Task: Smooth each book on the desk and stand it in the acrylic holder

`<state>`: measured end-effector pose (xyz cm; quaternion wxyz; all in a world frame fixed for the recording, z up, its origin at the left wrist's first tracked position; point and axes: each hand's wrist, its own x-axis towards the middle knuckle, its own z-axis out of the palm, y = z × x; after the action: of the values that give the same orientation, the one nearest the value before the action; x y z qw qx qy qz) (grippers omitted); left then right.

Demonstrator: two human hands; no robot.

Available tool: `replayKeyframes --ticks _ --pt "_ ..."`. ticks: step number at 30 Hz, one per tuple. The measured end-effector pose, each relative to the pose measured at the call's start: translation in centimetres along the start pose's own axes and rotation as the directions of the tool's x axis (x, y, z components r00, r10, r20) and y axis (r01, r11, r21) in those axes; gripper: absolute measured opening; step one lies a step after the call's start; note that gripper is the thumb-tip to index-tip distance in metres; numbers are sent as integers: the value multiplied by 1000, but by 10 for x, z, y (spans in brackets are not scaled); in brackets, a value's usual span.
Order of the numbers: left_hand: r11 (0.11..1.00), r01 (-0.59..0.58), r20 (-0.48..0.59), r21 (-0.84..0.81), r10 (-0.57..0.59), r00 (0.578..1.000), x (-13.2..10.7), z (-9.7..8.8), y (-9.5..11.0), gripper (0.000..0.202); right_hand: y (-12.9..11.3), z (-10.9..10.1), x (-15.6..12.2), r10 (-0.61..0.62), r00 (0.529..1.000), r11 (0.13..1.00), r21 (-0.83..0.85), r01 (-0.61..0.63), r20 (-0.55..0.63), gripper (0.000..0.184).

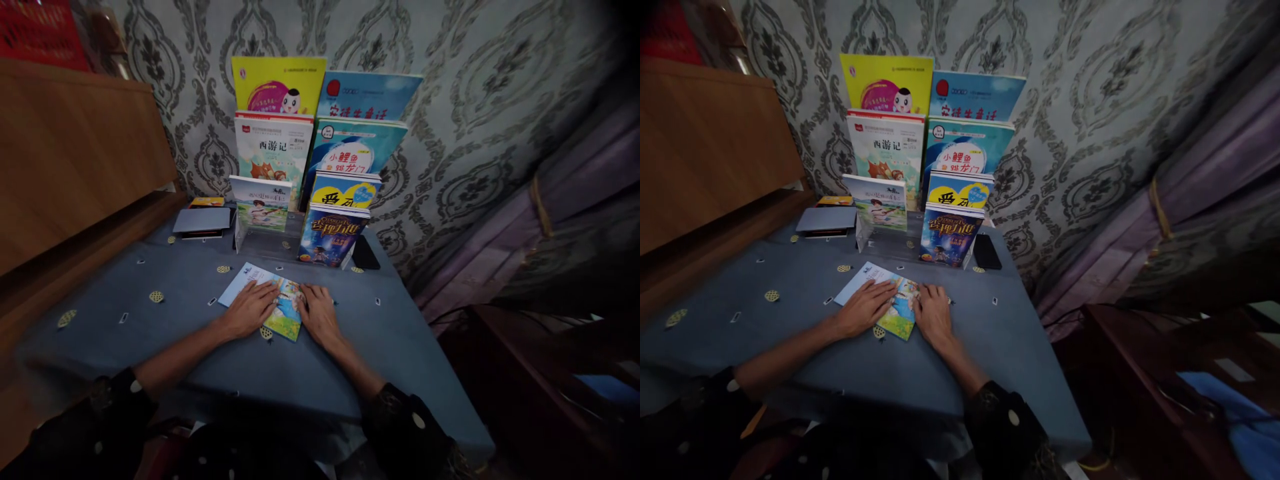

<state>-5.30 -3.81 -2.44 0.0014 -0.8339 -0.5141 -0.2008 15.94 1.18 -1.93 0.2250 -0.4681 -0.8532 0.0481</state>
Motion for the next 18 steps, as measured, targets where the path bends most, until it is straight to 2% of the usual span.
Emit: replayKeyframes --ticks 4,6,9,12,16,18 --pt "990 -131 -44 -48 129 991 12 -5 -21 33 -8 -13 -20 -23 1000 1000 -17 23 0 30" --pt "988 -148 -80 -45 144 986 19 -7 -32 31 -15 -19 -32 -39 999 999 3 39 -5 26" --pt "997 -71 -132 -10 69 989 27 -8 -46 30 -26 -24 -50 -48 999 998 51 48 -4 23" --pt "999 35 -162 25 -30 986 30 -7 -51 27 -33 -28 -56 -53 998 996 75 49 45 20" --pt "986 154 -171 62 -142 975 29 -5 -52 23 -37 -36 -41 -7 988 1000 -5 8 157 21" --pt "979 192 -166 72 -178 970 28 -4 -51 24 -39 -38 -27 9 985 996 -84 6 174 22"
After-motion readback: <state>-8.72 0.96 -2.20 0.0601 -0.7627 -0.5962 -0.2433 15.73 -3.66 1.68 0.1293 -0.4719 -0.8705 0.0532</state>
